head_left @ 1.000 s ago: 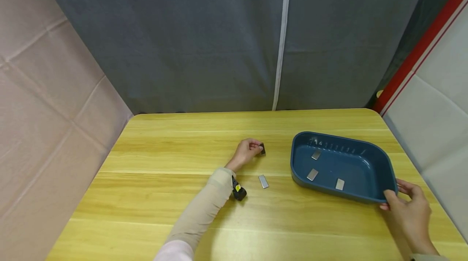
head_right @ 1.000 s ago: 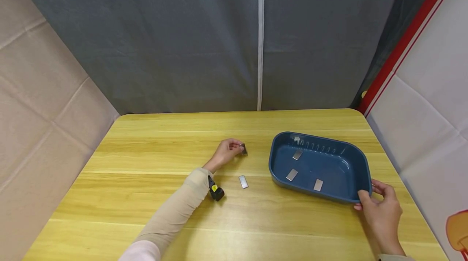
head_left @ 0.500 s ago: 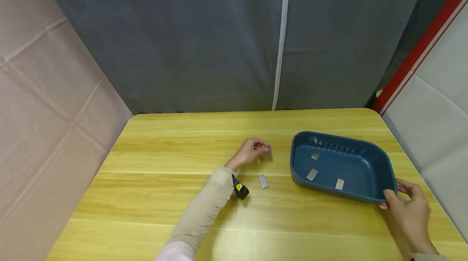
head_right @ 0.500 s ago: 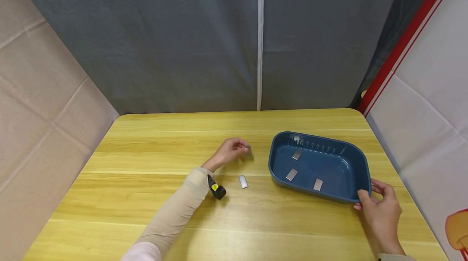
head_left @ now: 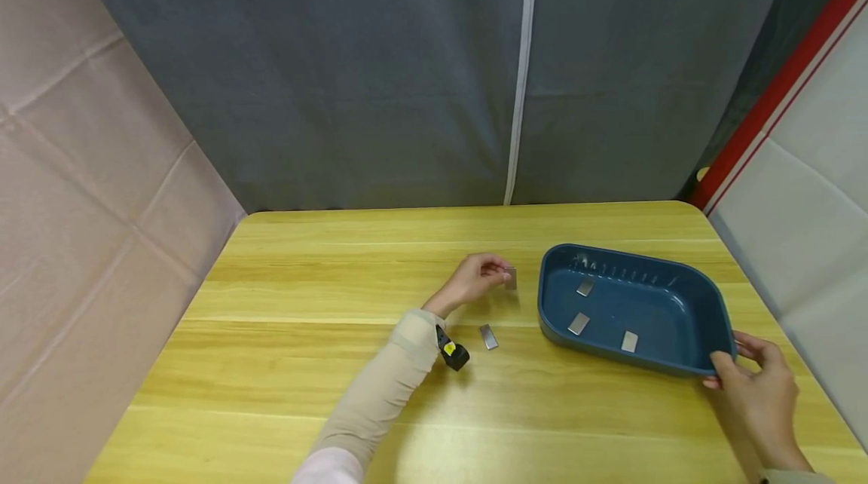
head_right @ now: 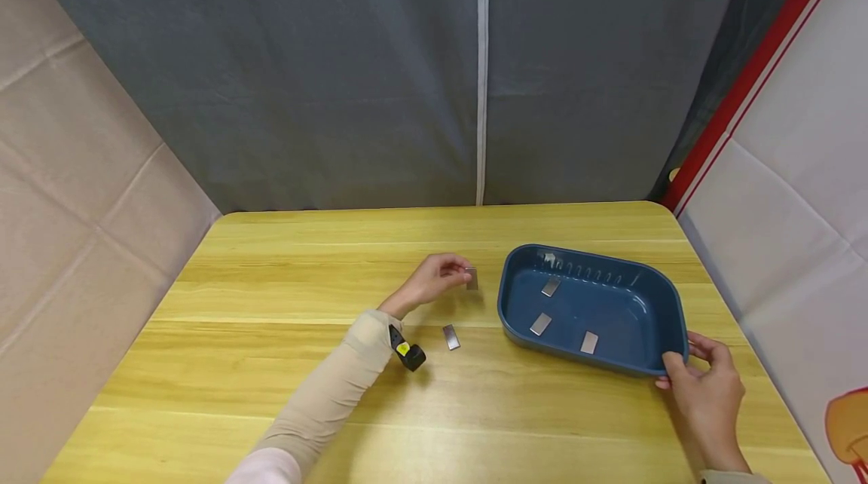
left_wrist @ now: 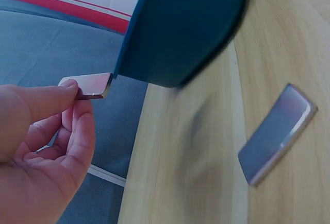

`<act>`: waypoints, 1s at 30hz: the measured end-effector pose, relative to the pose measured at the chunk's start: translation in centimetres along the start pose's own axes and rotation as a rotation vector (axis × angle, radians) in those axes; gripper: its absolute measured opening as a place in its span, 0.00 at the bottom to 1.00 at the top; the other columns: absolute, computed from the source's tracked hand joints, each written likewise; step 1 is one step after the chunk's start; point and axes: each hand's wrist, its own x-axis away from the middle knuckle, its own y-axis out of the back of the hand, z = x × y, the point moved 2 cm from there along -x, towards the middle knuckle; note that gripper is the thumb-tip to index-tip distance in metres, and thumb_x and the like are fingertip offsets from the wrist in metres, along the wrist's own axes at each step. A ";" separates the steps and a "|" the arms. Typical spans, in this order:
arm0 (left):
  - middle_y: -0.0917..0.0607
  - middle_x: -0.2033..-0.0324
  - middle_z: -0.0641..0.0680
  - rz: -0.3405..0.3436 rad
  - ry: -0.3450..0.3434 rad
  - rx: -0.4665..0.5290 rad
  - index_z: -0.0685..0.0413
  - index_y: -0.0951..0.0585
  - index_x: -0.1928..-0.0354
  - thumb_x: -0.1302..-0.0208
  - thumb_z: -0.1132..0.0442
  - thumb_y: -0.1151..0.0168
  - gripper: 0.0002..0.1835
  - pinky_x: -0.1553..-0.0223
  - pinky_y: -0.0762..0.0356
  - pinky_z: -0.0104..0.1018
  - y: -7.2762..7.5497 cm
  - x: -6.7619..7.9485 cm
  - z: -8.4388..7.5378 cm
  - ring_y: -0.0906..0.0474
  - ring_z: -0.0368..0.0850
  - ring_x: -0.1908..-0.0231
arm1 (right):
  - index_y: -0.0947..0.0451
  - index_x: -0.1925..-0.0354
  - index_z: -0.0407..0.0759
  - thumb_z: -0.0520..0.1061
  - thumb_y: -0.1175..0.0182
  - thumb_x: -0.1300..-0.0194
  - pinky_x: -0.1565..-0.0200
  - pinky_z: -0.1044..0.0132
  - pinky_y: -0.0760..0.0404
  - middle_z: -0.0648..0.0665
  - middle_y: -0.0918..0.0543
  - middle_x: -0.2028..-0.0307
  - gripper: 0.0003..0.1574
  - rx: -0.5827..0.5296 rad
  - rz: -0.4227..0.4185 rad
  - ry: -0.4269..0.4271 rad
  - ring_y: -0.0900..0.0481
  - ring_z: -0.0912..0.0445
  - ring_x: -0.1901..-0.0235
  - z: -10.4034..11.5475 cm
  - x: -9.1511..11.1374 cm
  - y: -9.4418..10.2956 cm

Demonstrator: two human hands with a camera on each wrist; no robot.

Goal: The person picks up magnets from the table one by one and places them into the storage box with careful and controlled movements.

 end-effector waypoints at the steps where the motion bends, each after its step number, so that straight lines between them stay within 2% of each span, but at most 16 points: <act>1: 0.21 0.67 0.54 0.001 -0.003 -0.001 0.63 0.23 0.58 0.41 0.68 0.43 0.10 0.66 0.27 0.25 0.0 0.0 -0.1 0.26 0.39 0.68 | 0.35 0.61 0.58 0.35 0.47 0.46 0.89 0.68 0.27 0.63 0.32 0.72 0.20 0.000 -0.001 0.002 0.26 0.68 0.89 0.0 0.0 0.0; 10: 0.21 0.66 0.55 0.006 -0.051 0.020 0.65 0.23 0.58 0.42 0.67 0.42 0.10 0.66 0.27 0.25 -0.8 -0.5 -1.3 0.25 0.39 0.68 | 0.36 0.62 0.59 0.35 0.47 0.45 0.88 0.69 0.27 0.63 0.32 0.72 0.20 -0.016 0.005 0.013 0.26 0.68 0.89 0.2 0.2 0.0; 19: 0.21 0.66 0.57 -0.017 -0.059 0.056 0.65 0.22 0.58 0.42 0.67 0.42 0.10 0.65 0.27 0.26 -1.7 -1.1 -2.2 0.25 0.42 0.66 | 0.35 0.62 0.59 0.34 0.47 0.46 0.89 0.68 0.27 0.64 0.32 0.72 0.20 -0.024 0.003 0.020 0.26 0.67 0.90 0.1 0.1 0.1; 30: 0.20 0.69 0.52 -0.033 -0.059 0.076 0.63 0.22 0.59 0.42 0.67 0.42 0.10 0.67 0.26 0.24 -2.9 -1.9 -3.1 0.25 0.35 0.70 | 0.35 0.58 0.58 0.36 0.47 0.45 0.89 0.67 0.28 0.62 0.33 0.70 0.20 -0.010 0.010 0.000 0.26 0.67 0.89 -0.1 0.0 0.0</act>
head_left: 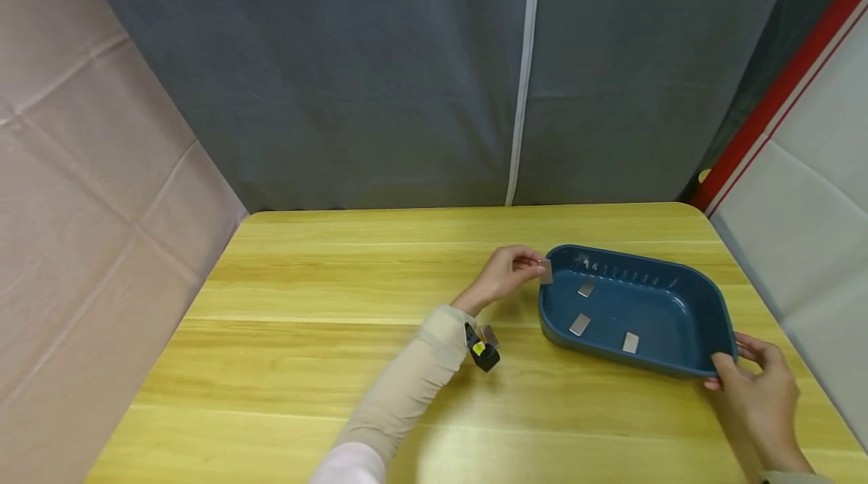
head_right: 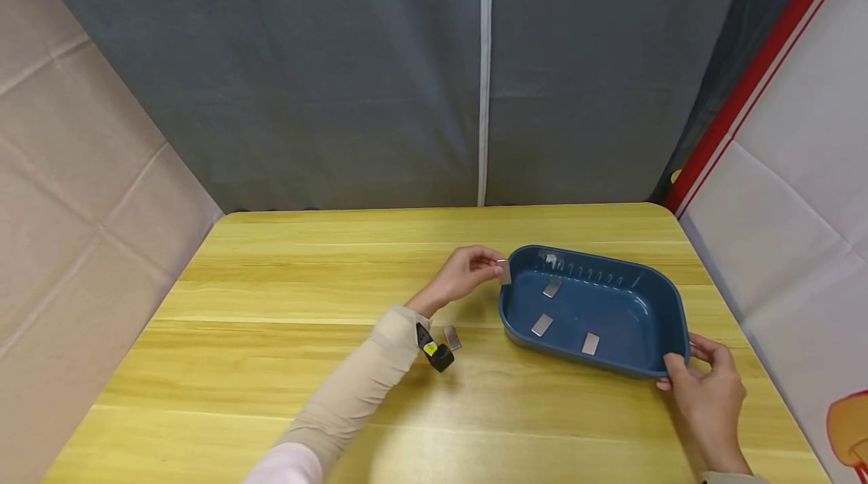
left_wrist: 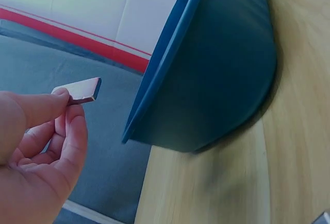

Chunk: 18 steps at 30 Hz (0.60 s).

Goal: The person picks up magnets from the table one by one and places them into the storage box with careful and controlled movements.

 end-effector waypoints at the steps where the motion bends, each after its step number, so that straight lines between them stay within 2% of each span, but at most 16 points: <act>1: 0.20 0.69 0.52 -0.001 0.003 0.003 0.63 0.21 0.58 0.42 0.66 0.42 0.10 0.67 0.26 0.24 -0.2 -0.1 0.0 0.25 0.35 0.70 | 0.35 0.58 0.58 0.36 0.47 0.45 0.89 0.67 0.28 0.63 0.33 0.70 0.20 0.003 -0.001 -0.002 0.26 0.67 0.89 0.0 0.0 0.0; 9: 0.21 0.70 0.51 -0.035 0.019 0.024 0.62 0.21 0.60 0.43 0.67 0.41 0.09 0.68 0.26 0.23 -1.5 -0.3 -0.5 0.26 0.35 0.72 | 0.35 0.58 0.57 0.36 0.47 0.44 0.88 0.68 0.27 0.63 0.33 0.71 0.19 0.011 -0.001 0.001 0.26 0.67 0.89 0.1 0.1 0.0; 18: 0.20 0.70 0.52 -0.062 -0.015 -0.041 0.62 0.21 0.61 0.43 0.67 0.41 0.09 0.69 0.28 0.20 -2.6 -0.7 -1.0 0.27 0.34 0.72 | 0.35 0.57 0.57 0.36 0.47 0.45 0.88 0.68 0.27 0.62 0.33 0.71 0.20 0.031 -0.003 -0.012 0.26 0.67 0.89 0.3 0.1 0.0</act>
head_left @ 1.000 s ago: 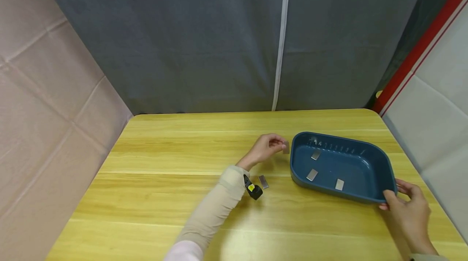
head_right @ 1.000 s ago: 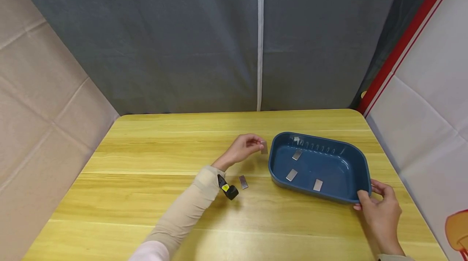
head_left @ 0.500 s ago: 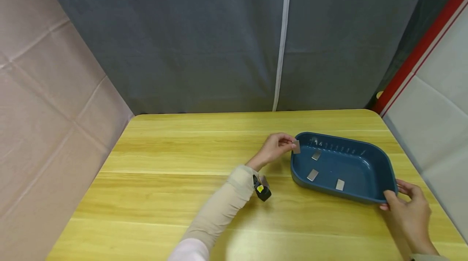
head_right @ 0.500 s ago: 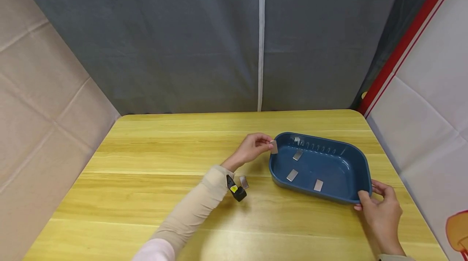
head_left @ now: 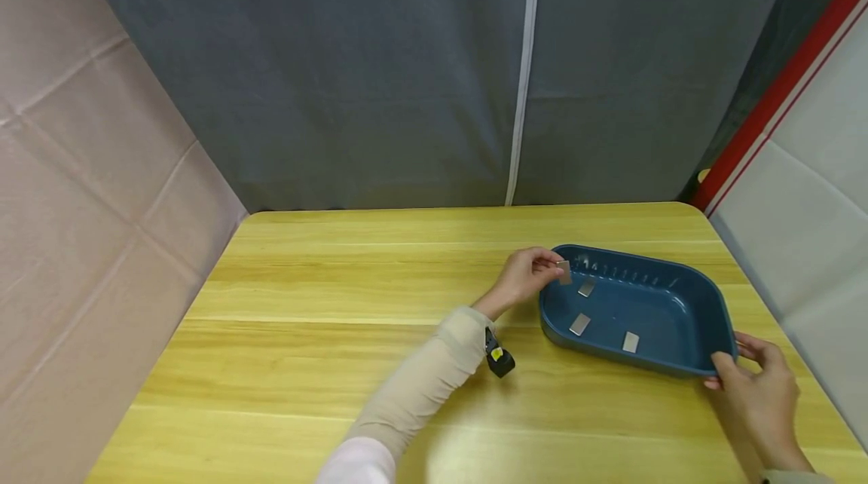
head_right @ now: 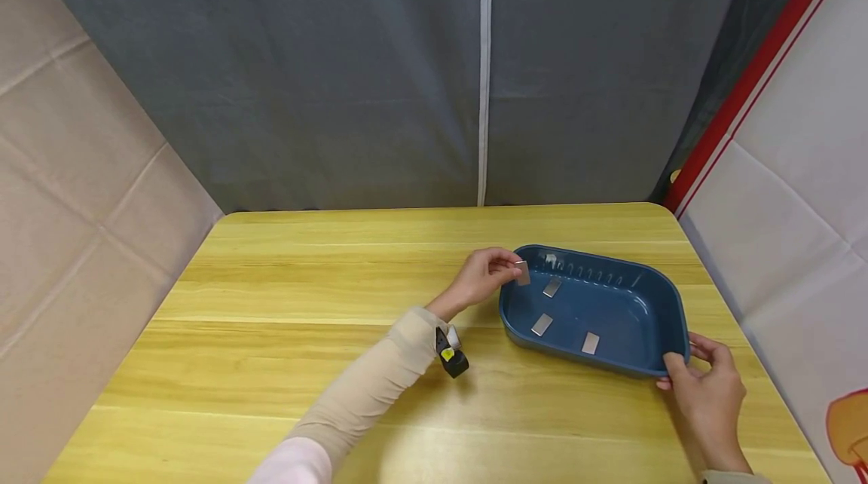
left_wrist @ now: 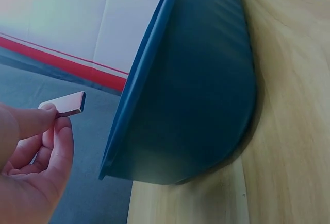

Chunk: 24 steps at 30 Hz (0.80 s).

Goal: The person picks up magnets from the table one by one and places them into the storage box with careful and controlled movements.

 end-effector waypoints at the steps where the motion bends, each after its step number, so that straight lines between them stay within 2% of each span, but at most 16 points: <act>1: 0.20 0.70 0.52 -0.001 0.000 -0.008 0.62 0.21 0.61 0.43 0.67 0.41 0.08 0.69 0.28 0.20 -0.1 0.0 -0.1 0.27 0.34 0.73 | 0.35 0.56 0.56 0.36 0.47 0.45 0.88 0.68 0.27 0.61 0.33 0.70 0.20 0.007 0.000 -0.004 0.26 0.67 0.89 0.0 0.1 0.0; 8: 0.21 0.71 0.49 0.001 -0.017 -0.068 0.60 0.21 0.62 0.43 0.66 0.41 0.08 0.70 0.29 0.19 -1.4 -0.2 -0.5 0.27 0.31 0.73 | 0.35 0.58 0.57 0.36 0.47 0.45 0.88 0.67 0.27 0.62 0.33 0.71 0.19 -0.002 -0.001 -0.007 0.26 0.68 0.89 0.1 0.0 0.0; 19: 0.21 0.70 0.48 0.001 -0.024 -0.071 0.58 0.21 0.61 0.42 0.65 0.42 0.07 0.70 0.30 0.17 -2.9 -0.8 -1.4 0.27 0.30 0.72 | 0.36 0.59 0.56 0.36 0.47 0.45 0.88 0.68 0.27 0.59 0.34 0.69 0.18 0.006 -0.012 -0.006 0.26 0.69 0.89 -0.2 -0.2 -0.1; 24: 0.21 0.71 0.47 0.006 -0.031 -0.110 0.56 0.21 0.61 0.41 0.64 0.42 0.07 0.70 0.31 0.17 -3.6 -1.1 -1.6 0.27 0.29 0.72 | 0.36 0.59 0.56 0.37 0.47 0.45 0.88 0.69 0.27 0.60 0.33 0.70 0.18 0.011 -0.011 -0.005 0.26 0.69 0.89 -0.2 -0.1 -0.1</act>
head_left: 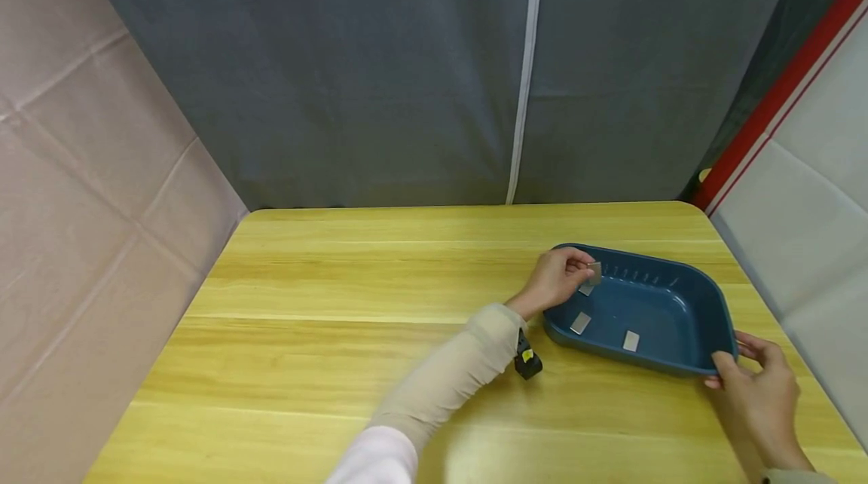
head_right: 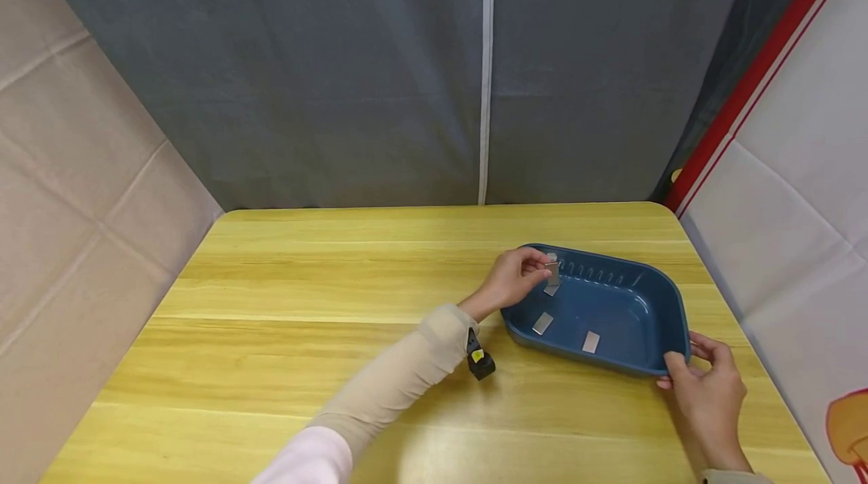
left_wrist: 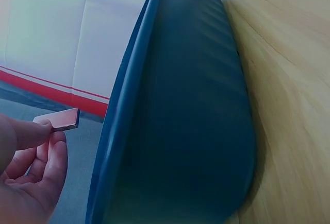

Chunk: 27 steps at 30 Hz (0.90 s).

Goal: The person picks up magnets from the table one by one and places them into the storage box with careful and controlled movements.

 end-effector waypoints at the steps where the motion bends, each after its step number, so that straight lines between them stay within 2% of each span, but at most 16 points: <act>1: 0.21 0.71 0.46 0.000 -0.001 -0.007 0.56 0.21 0.62 0.41 0.64 0.42 0.07 0.70 0.31 0.17 -0.1 -0.1 -0.1 0.27 0.30 0.72 | 0.35 0.59 0.56 0.37 0.47 0.45 0.88 0.69 0.27 0.60 0.33 0.70 0.18 0.003 0.001 -0.004 0.26 0.69 0.89 0.0 0.0 0.0; 7: 0.22 0.72 0.44 0.027 0.011 -0.037 0.54 0.21 0.62 0.41 0.63 0.43 0.06 0.71 0.31 0.16 -1.2 -0.1 -0.7 0.28 0.28 0.73 | 0.35 0.57 0.54 0.38 0.47 0.45 0.89 0.68 0.27 0.58 0.34 0.69 0.18 0.017 -0.003 -0.031 0.27 0.69 0.89 0.0 0.0 0.1; 20: 0.21 0.73 0.41 0.041 0.003 -0.139 0.50 0.20 0.61 0.41 0.62 0.42 0.07 0.74 0.33 0.14 -3.4 -0.7 -1.5 0.30 0.25 0.75 | 0.36 0.59 0.57 0.37 0.47 0.45 0.88 0.69 0.27 0.62 0.33 0.71 0.18 -0.005 0.000 -0.008 0.27 0.71 0.88 0.1 -0.1 0.0; 27: 0.21 0.73 0.41 0.029 0.014 -0.123 0.50 0.20 0.62 0.41 0.62 0.42 0.06 0.74 0.33 0.15 -3.9 -1.0 -1.6 0.29 0.25 0.74 | 0.36 0.59 0.57 0.37 0.47 0.45 0.87 0.69 0.26 0.61 0.34 0.70 0.18 -0.009 0.005 0.002 0.27 0.71 0.88 0.0 0.0 0.0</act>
